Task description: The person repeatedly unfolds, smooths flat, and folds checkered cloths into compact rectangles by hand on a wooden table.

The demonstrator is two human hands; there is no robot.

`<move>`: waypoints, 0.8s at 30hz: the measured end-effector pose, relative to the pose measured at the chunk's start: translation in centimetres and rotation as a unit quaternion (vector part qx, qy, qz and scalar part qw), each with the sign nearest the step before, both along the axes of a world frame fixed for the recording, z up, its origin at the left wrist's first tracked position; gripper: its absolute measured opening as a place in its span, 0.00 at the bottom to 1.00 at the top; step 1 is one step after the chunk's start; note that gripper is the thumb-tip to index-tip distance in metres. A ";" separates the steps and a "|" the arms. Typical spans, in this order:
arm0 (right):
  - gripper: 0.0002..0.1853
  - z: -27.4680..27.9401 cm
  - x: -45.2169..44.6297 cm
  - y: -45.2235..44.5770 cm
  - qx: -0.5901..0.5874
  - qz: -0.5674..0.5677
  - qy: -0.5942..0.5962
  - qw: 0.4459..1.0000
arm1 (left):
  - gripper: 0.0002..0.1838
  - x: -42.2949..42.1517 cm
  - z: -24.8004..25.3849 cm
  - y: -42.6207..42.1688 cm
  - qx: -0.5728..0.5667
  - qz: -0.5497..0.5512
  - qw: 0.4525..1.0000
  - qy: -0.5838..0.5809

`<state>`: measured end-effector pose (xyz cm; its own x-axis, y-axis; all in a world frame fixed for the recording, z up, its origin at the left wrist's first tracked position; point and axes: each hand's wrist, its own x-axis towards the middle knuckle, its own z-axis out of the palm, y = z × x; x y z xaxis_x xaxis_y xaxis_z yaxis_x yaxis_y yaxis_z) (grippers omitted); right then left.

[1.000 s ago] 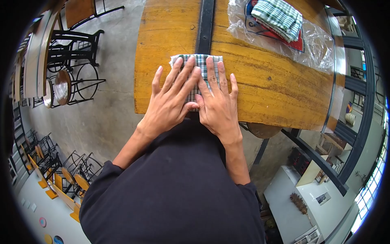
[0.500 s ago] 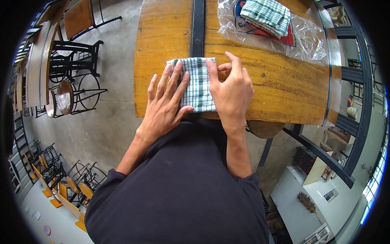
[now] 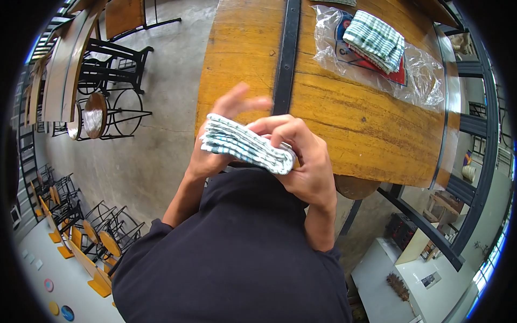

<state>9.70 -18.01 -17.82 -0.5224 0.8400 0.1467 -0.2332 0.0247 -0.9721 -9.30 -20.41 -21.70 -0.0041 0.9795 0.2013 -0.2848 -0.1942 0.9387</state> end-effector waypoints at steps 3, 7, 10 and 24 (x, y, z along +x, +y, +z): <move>0.17 -0.1 0.3 -0.4 -0.008 -0.052 0.062 0.997 | 0.11 0.5 0.2 0.0 0.039 -0.035 0.997 0.049; 0.22 0.3 1.3 -0.1 0.021 -0.072 -0.028 0.997 | 0.12 0.4 2.4 0.2 0.026 0.005 0.978 0.206; 0.34 2.2 3.1 1.2 0.134 -0.068 -0.149 0.977 | 0.13 0.8 4.4 0.7 0.073 0.014 0.947 0.313; 0.09 3.4 3.7 1.2 0.089 -0.113 -0.339 0.930 | 0.19 -0.3 5.3 1.9 -0.057 -0.171 0.914 0.364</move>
<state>13.35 -16.84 -14.40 -0.3594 0.9332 -0.0050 0.4615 0.1731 -0.8701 -9.58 -18.50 -16.42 0.3998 0.9135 -0.0754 0.3984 -0.0991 0.9118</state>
